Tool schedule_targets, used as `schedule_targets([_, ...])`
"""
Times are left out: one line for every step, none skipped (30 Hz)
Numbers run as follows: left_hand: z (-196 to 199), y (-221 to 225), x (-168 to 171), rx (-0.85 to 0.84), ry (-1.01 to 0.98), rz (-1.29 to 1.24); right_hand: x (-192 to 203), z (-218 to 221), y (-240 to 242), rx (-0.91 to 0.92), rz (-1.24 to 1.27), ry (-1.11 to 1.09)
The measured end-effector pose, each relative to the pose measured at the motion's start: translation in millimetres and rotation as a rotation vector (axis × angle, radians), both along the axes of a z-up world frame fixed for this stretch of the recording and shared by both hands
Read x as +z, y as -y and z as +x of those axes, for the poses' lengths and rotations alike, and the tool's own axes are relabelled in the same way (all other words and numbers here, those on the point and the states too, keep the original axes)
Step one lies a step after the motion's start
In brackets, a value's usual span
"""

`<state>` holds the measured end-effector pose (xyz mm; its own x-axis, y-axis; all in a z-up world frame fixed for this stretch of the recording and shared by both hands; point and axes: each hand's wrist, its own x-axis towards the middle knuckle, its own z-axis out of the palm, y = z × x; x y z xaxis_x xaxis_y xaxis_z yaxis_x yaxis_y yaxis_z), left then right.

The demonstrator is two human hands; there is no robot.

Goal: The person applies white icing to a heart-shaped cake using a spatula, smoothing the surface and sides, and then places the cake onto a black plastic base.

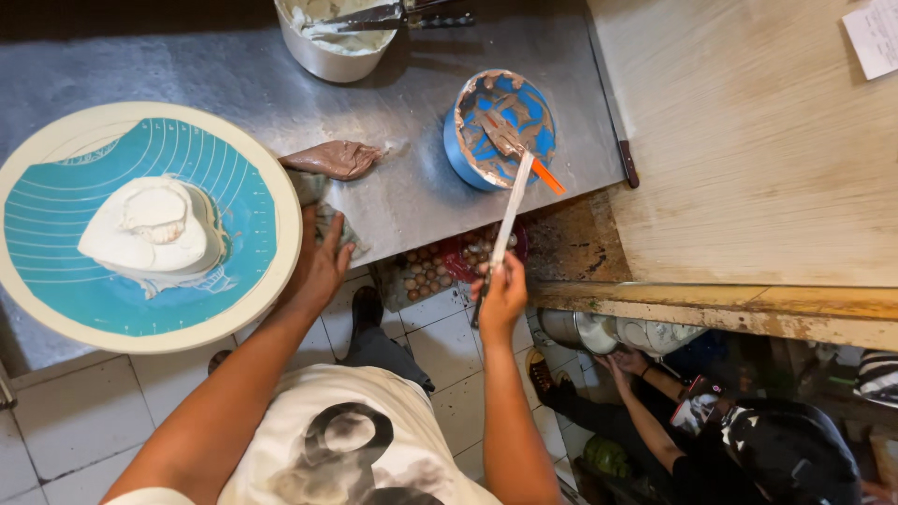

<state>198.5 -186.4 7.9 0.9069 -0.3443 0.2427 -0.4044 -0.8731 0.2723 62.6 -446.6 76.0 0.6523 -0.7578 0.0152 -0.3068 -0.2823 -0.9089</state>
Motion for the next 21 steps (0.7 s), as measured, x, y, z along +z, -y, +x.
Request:
schedule_targets([6.5,-0.8,-6.6,-0.051,0.012,-0.04,-8.6,11.3,5.8,0.006,0.168,0.08])
schedule_targets([13.2,-1.9,-12.9,-0.102,0.024,-0.079,-16.9,22.9,11.2,0.011,0.336,0.16])
schedule_targets([11.0,-7.9,-12.7,-0.094,0.025,-0.075,-29.1,14.7,11.9,0.019,0.342,0.159])
schedule_targets([9.0,-14.4,-12.3,-0.133,0.017,-0.143,-41.3,7.0,12.0,-0.016,0.388,0.14])
schedule_targets([8.7,-22.9,-12.1,-0.165,0.011,-0.209,-54.5,2.9,11.2,-0.043,0.437,0.12])
schedule_targets([1.7,-28.3,-12.4,-0.151,0.014,-0.202,-63.5,-19.9,3.9,-0.029,0.445,0.118])
schedule_targets([-7.1,-35.5,-11.4,-0.174,-0.027,-0.285,-71.9,-40.7,-2.3,-0.104,0.44,0.047])
schedule_targets([-16.5,-43.3,-10.5,-0.197,-0.067,-0.369,-80.5,-62.0,-8.4,-0.178,0.432,-0.025])
schedule_targets([-21.7,-43.5,-3.2,-0.161,-0.063,-0.358,-85.1,-69.3,-5.3,-0.143,0.444,-0.035])
schedule_targets([-26.8,-43.3,3.7,-0.027,0.045,-0.226,-90.0,-76.3,-1.5,-0.173,0.316,-0.018])
schedule_targets([-28.8,-39.9,11.7,0.093,0.153,-0.093,-93.7,-83.8,3.6,-0.214,0.186,0.008])
schedule_targets([-26.8,-38.6,12.1,0.117,0.156,-0.082,-80.7,-58.6,7.0,-0.189,0.195,0.007])
schedule_targets([-27.8,-35.1,11.4,0.115,0.218,-0.049,-66.6,-39.6,10.3,-0.185,-0.062,0.016])
schedule_targets([-28.6,-30.8,10.2,0.113,0.28,-0.015,-53.0,-20.4,14.1,-0.177,-0.318,0.029])
schedule_targets([-27.0,-31.5,20.5,0.12,0.28,-0.011,-52.3,2.8,26.0,-0.17,-0.315,0.029])
schedule_targets([-25.3,-31.6,30.8,0.1,0.223,-0.035,-51.8,26.2,38.1,-0.178,-0.415,0.099])
schedule_targets([-24.7,-29.9,40.6,0.074,0.165,-0.063,-50.2,46.7,51.5,-0.19,-0.519,0.166])
schedule_targets([-28.3,-31.1,34.0,0.076,0.163,-0.064,-56.1,48.4,51.8,-0.189,-0.52,0.164])
schedule_targets([-29.7,-32.0,27.8,0.042,0.196,0.04,-61.6,51.2,52.3,-0.174,-0.575,0.138])
schedule_targets([-30.6,-32.7,22.1,0.009,0.23,0.144,-66.7,54.6,53.0,-0.159,-0.63,0.111])
schedule_targets([-28.5,-34.8,16.6,-0.026,0.269,0.25,-76.8,32.4,45.6,-0.164,-0.629,0.114])
